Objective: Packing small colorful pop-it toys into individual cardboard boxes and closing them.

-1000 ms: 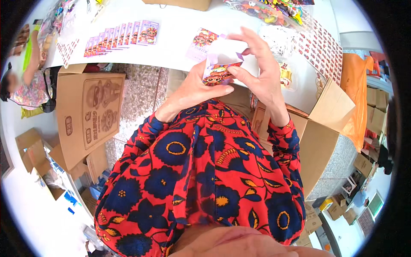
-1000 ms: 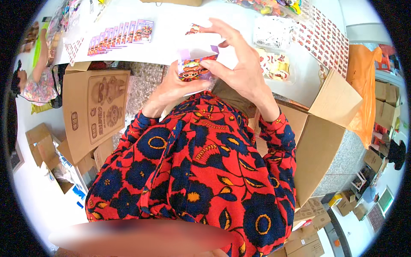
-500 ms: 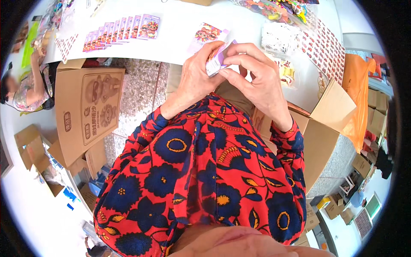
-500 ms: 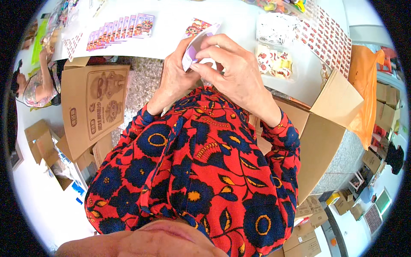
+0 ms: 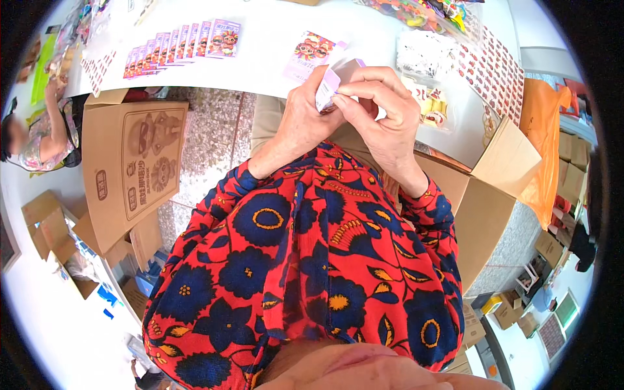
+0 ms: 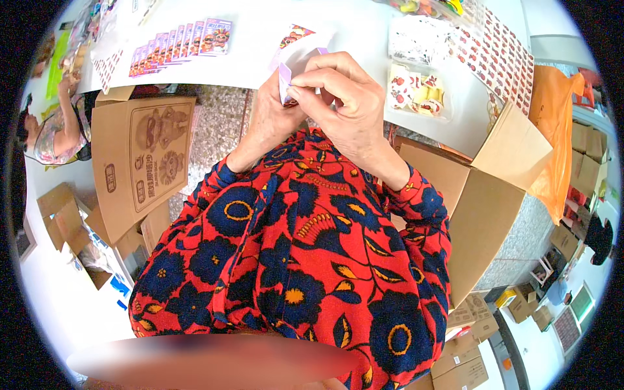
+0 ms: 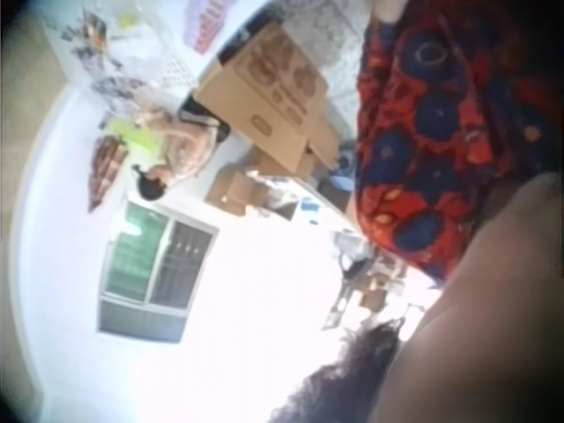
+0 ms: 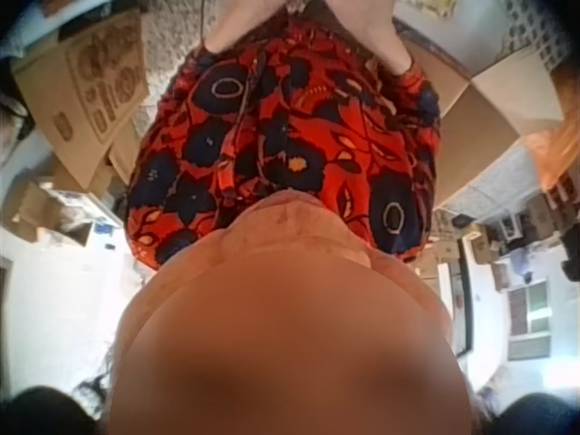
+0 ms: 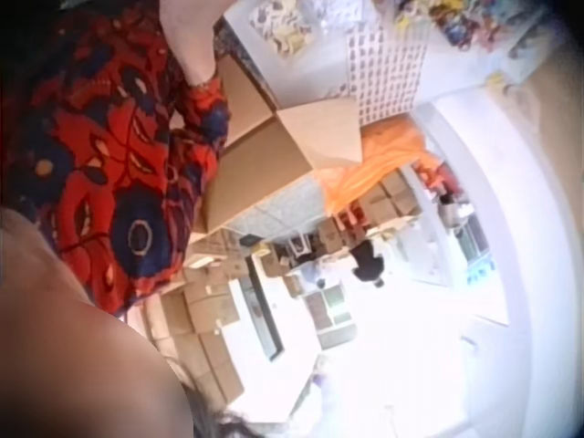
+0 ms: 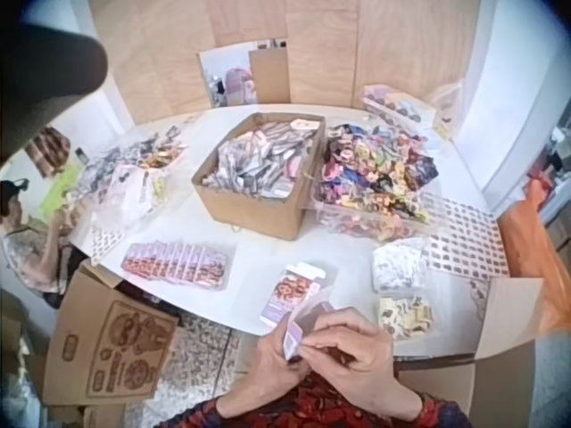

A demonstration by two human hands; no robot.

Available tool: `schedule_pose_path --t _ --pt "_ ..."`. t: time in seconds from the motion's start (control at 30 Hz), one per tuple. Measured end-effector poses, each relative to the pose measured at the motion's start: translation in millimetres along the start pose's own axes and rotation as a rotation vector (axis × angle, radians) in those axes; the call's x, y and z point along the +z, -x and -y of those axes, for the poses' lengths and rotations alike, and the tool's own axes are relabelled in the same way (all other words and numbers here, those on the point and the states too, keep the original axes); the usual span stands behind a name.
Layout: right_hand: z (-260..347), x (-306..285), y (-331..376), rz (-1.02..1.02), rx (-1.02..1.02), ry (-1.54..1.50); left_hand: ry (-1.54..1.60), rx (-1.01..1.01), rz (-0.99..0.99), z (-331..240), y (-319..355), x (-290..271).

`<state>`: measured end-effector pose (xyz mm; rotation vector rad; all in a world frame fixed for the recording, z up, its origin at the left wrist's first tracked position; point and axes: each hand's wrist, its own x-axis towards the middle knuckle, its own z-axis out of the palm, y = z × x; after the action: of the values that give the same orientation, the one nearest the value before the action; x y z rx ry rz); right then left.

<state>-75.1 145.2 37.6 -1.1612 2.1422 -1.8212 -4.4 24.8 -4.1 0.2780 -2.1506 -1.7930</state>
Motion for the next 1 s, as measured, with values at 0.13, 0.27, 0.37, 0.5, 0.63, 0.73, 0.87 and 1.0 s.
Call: schedule_pose_path --t 0.13,0.27,0.37,0.5,0.63,0.73,0.87,1.0 --pt "-3 -1 -3 0.001 -0.071 0.051 0.030 0.007 0.006 5 1 2" --pt "3 -5 -8 -0.052 -0.112 0.169 0.082 -0.007 0.013 12 1 2" --pt "-2 -10 -13 -0.017 -0.245 0.258 0.022 0.013 0.029 8 0 0" --pt "-6 -10 -12 -0.009 -0.380 0.365 0.027 0.009 0.031 2 0 0" --pt "-8 -11 -14 -0.010 -0.429 0.399 0.026 -0.025 0.044 -2 1 -2" --pt "-13 -8 -15 -0.041 -0.495 0.415 0.044 -0.047 0.054 -4 1 -2" --pt "-10 -11 -12 0.009 -0.382 0.400 0.102 -0.105 0.049 -8 1 -2" --pt "-19 -19 -8 -0.096 -0.140 0.072 0.397 -0.213 0.075 -12 -1 -4"
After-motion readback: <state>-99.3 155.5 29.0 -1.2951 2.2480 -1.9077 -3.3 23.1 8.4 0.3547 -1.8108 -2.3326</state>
